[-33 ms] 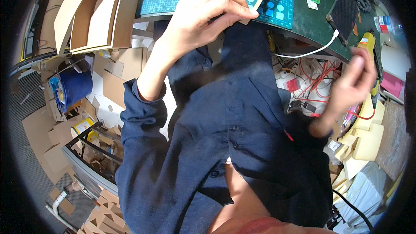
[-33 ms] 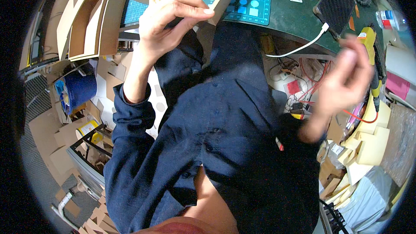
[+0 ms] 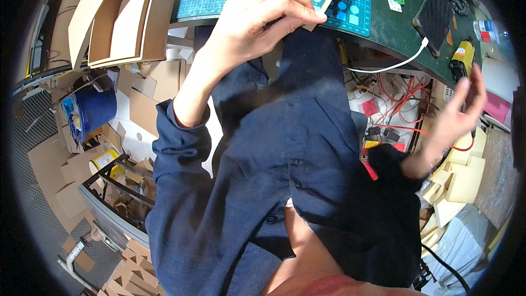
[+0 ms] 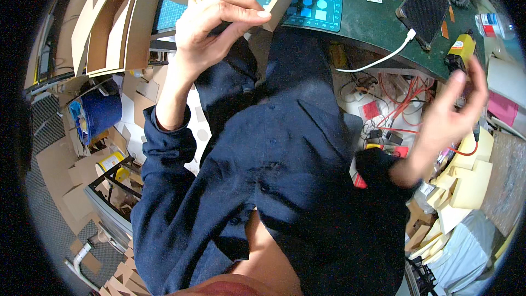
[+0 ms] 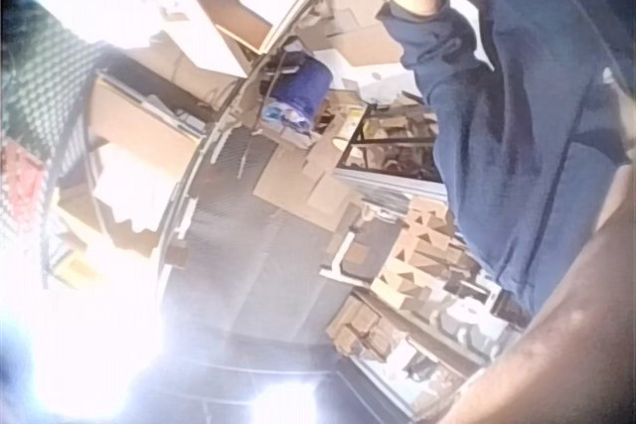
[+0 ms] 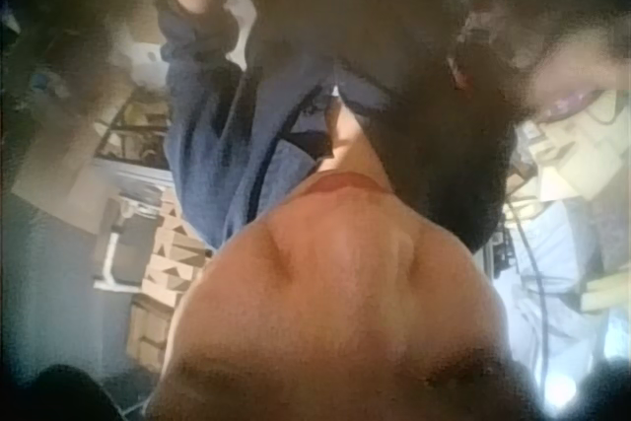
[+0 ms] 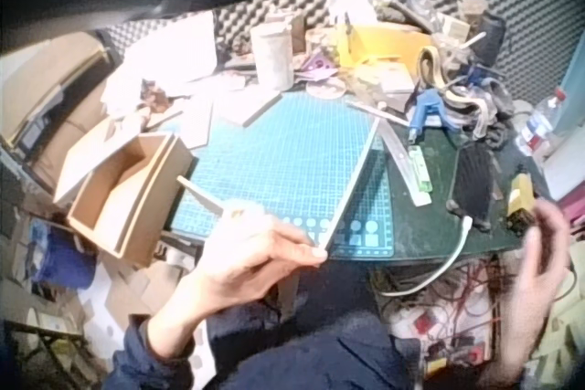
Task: The person assembles a small cardboard box by folding flaps and securing them with a yellow staple gun. They repeatedly pick up the box, align edges, and apply staples to hold the structure together.
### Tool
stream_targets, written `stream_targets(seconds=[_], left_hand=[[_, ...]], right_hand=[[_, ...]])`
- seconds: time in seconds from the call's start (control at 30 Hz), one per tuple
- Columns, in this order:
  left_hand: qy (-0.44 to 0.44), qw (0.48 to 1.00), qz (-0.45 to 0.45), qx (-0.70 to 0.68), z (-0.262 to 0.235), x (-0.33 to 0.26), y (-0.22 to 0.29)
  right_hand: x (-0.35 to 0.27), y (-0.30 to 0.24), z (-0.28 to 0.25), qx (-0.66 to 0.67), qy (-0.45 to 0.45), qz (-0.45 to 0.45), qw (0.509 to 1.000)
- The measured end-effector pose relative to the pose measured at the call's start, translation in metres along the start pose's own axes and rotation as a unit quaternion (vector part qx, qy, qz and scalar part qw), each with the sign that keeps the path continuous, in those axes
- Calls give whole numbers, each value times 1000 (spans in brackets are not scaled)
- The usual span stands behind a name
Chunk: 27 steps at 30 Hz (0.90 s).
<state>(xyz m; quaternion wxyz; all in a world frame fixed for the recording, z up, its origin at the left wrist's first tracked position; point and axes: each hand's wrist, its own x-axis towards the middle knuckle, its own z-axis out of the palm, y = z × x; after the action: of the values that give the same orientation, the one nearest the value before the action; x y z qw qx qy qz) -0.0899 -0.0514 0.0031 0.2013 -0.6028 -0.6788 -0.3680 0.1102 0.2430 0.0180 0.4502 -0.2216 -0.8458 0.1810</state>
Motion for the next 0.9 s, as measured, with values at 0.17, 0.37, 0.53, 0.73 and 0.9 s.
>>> stream_targets(seconds=[0.17, 0.37, 0.53, 0.73, 0.9], left_hand=[[16, 1000, 4, 2, 3, -2, 0], [9, 1000, -4, 5, 2, 1, 0], [0, 1000, -11, 21, 1, 0, 4], [8, 1000, -21, -5, 2, -4, 2], [4, 1000, -13, -18, 1, -1, 4]], right_hand=[[42, 149, -56, -213, -244, -108, 940], [57, 145, -38, -188, -258, -80, 944], [50, 111, -54, -213, -256, -46, 942], [-21, 123, -128, 204, -253, 178, 929], [-65, 48, -49, 273, -347, 133, 887]])
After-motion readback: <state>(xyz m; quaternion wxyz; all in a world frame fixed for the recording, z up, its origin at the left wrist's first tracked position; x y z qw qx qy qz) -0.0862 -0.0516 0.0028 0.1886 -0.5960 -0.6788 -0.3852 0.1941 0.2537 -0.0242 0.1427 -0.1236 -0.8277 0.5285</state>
